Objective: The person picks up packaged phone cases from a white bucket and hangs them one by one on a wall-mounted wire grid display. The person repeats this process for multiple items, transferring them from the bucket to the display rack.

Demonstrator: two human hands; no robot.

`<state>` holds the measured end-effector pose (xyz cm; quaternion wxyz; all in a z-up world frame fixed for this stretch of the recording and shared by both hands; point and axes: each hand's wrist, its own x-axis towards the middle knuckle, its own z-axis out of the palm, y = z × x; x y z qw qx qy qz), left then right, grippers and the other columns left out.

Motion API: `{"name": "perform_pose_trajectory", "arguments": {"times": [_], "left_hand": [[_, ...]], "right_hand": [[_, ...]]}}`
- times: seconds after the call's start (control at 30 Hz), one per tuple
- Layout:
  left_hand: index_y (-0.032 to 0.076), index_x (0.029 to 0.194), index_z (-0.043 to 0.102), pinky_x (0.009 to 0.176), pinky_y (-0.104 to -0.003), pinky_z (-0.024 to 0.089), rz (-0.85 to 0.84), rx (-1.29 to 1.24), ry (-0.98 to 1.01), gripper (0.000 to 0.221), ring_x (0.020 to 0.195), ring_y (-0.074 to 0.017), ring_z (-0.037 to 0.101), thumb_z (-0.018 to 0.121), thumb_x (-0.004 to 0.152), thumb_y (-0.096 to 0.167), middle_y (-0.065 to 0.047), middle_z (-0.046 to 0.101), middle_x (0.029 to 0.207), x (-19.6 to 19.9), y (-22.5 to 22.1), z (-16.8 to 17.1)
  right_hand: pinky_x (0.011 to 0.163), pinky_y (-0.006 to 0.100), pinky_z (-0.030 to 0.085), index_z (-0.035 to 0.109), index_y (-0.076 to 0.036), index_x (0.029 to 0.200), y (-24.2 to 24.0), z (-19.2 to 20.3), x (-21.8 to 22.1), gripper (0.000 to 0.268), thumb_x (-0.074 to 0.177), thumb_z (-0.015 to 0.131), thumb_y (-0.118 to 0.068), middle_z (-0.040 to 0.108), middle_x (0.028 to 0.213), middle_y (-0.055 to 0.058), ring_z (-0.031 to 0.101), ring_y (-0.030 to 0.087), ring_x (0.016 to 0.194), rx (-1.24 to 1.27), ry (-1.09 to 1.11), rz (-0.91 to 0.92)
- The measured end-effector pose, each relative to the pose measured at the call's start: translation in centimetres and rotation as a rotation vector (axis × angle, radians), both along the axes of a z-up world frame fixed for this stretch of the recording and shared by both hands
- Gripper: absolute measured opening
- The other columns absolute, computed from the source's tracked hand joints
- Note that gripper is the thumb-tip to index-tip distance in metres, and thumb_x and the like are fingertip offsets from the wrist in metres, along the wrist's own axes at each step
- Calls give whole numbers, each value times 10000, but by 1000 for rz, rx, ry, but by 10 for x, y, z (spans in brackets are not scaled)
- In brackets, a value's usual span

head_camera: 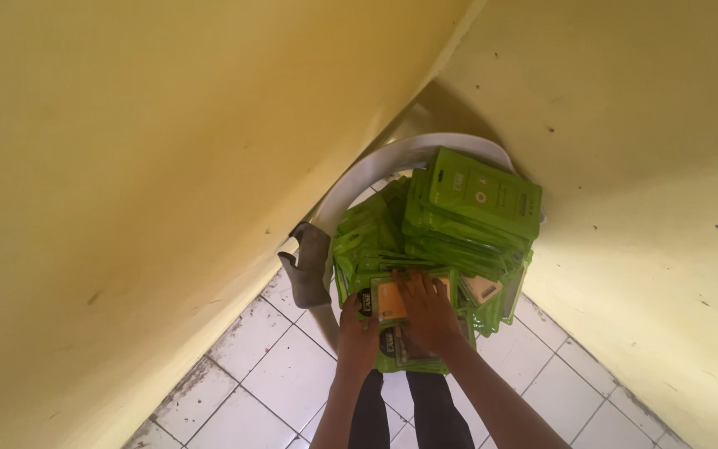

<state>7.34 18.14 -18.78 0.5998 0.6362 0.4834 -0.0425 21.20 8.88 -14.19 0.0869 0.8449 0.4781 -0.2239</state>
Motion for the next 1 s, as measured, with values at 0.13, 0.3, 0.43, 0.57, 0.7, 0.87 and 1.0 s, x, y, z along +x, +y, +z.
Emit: {"name": "perform_pose_trajectory", "arguments": {"times": [0.13,0.3,0.43,0.57,0.7,0.87,1.0], "left_hand": [[59,1514,354,845,-386,597,67,-78,-35,695,1053,-256,681,672,903,157,-152,567,1353,1,2,-3],[56,1473,433,888,-390,547,35,72,-78,727,1095,-256,629,782,851,197,-133,611,1223,-2,2,-25],[62,1355,561,904,-403,529,-74,265,-77,615,1066,-289,615,814,806,171,-128,600,1151,5,-2,-30],[68,1235,617,883,-412,542,-5,248,-95,422,1062,-309,638,751,837,108,-181,580,1158,11,-5,-11],[76,1226,630,903,-395,560,45,64,-113,292,1085,-289,720,670,942,127,-150,742,1138,25,8,21],[56,1176,678,900,-361,567,2,-2,-320,247,1073,-256,744,661,932,90,-136,769,1107,42,23,71],[45,1168,729,853,-338,583,-60,-80,-376,266,995,-217,762,735,914,120,-124,795,1076,38,32,117]], "right_hand": [[1115,523,321,233,-85,1568,-3,8,1,1145,692,900,-395,328,1527,206,328,367,1420,-57,73,-29],[1088,531,333,297,-55,1499,-3,15,6,1091,660,910,-387,358,1494,187,355,358,1391,46,79,-32],[1106,539,321,297,-33,1482,-8,16,8,1079,649,904,-349,374,1452,188,360,358,1387,72,85,-74],[1133,557,294,270,-23,1509,-17,18,8,1126,633,908,-327,376,1420,212,362,383,1366,120,84,-115],[1138,582,263,312,-65,1497,-21,27,15,1060,675,914,-358,369,1433,206,350,392,1372,145,92,-230],[1085,558,314,402,-101,1471,-36,53,30,992,665,911,-378,400,1450,176,381,386,1368,382,176,-336],[1077,554,321,532,-81,1432,-48,79,27,741,792,835,-296,568,1363,150,482,345,1319,530,214,-399]]}}
